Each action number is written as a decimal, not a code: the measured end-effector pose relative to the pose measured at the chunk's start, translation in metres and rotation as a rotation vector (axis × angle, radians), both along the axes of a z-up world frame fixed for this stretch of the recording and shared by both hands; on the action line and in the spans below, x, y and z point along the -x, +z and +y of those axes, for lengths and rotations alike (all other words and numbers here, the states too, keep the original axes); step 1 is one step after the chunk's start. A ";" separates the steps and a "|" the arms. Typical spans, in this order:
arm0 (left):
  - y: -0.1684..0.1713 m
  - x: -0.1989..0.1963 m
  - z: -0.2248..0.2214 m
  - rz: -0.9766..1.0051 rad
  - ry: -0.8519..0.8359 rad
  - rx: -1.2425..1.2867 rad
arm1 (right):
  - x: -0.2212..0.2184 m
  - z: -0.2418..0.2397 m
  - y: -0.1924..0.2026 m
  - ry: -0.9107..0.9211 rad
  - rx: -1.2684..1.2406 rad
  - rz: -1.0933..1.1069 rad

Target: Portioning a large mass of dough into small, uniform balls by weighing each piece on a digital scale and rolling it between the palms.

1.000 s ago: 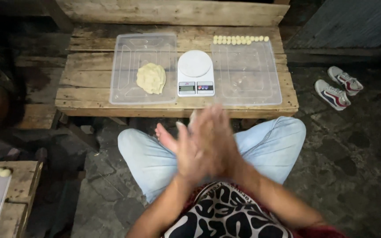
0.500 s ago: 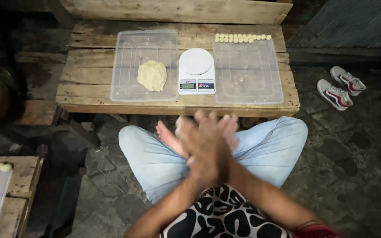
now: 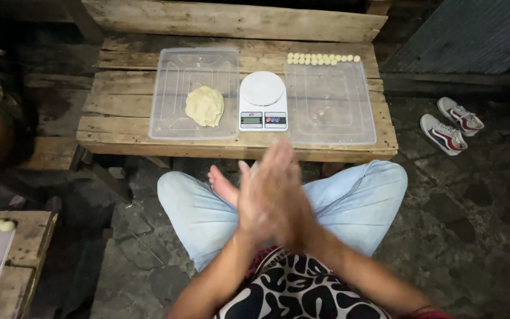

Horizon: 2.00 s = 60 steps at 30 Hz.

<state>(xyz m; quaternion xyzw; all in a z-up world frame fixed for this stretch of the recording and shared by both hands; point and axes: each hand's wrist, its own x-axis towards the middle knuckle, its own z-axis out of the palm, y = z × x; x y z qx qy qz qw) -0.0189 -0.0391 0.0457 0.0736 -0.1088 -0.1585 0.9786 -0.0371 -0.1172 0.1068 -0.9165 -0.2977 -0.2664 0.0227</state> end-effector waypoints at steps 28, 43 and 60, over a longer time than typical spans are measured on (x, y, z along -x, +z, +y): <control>0.022 0.010 -0.009 0.167 0.369 -0.223 | -0.024 -0.031 -0.043 0.349 -0.521 -0.025; 0.008 -0.027 -0.008 0.454 0.025 -0.244 | -0.040 -0.028 -0.053 0.161 -0.417 0.173; -0.027 -0.040 0.000 0.297 0.039 -0.396 | -0.026 -0.046 -0.067 0.209 -0.809 0.353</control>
